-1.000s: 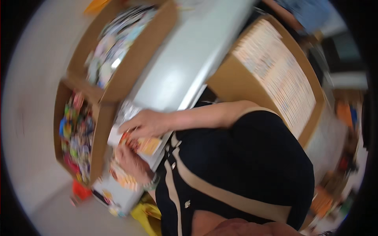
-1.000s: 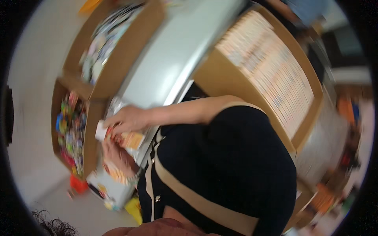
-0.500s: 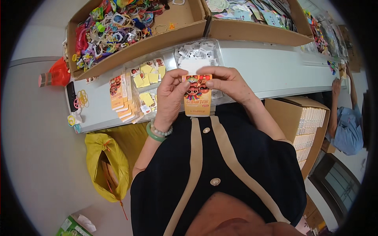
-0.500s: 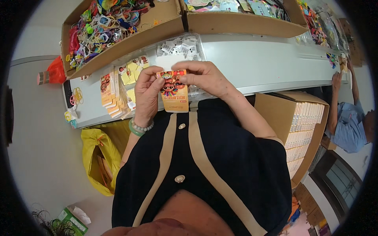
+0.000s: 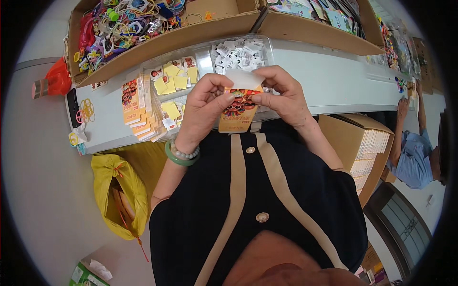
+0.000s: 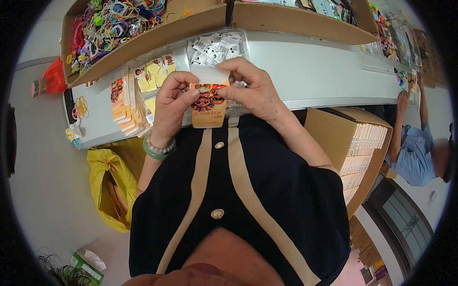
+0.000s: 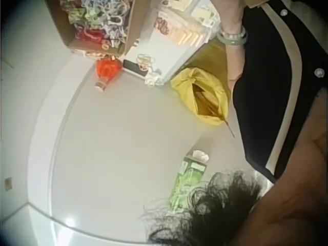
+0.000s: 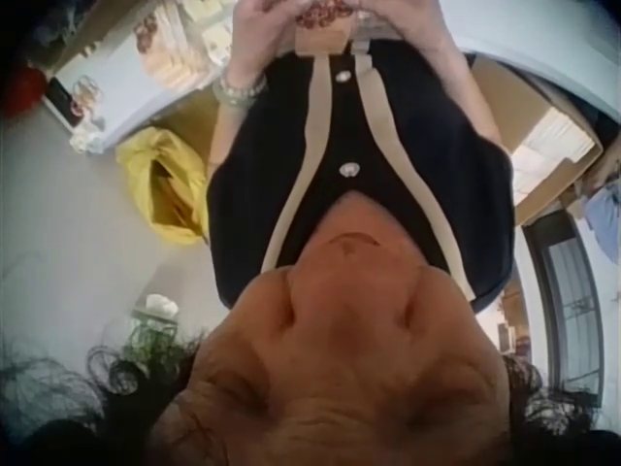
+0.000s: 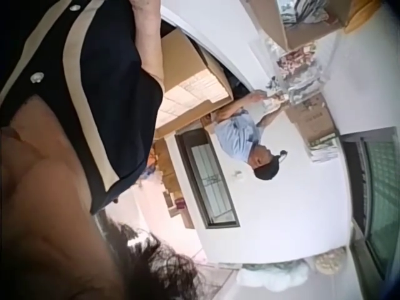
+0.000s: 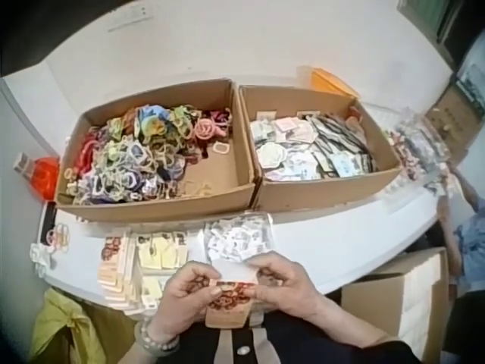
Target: Packaging small colorful items and brochures into plastic bags and then organizing them into cardboard boxes.
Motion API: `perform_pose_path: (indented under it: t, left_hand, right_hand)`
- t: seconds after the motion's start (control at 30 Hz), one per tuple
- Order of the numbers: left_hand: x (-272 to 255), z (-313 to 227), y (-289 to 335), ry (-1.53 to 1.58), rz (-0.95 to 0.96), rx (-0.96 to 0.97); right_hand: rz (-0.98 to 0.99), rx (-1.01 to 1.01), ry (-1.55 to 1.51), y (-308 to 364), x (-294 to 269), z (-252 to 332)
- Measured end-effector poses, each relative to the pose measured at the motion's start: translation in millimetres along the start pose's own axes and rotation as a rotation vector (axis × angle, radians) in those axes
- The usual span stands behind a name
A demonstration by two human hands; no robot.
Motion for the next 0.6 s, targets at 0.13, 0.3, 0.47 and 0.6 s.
perform_pose_path:
  t: [0.13, 0.3, 0.47, 0.6]
  left_hand:
    - [0, 6, 4, 0.112, -0.071, 0.080]
    - [3, 7, 4, 0.140, -0.035, 0.045]
    - [1, 9, 1, 0.069, -0.017, 0.005]
    - [4, 9, 0, 0.076, -0.040, -0.027]
  right_hand:
    - [0.057, -0.385, 0.621, 0, 9, 16]
    - [0.174, -0.253, 0.461, -6, 6, 18]
    - [0.091, -0.112, 0.493, -13, 17, 20]
    - [-0.004, 0.019, 0.523, -15, 16, 22]
Point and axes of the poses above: each hand's wrist, its own y-axis away from the middle knuckle, its own x-axis out of the palm, z = x × y, the point moved 3 cm from there along -y, towards the middle knuckle, and after that the axes turned 1 degree about x, right-handed, at the moved point
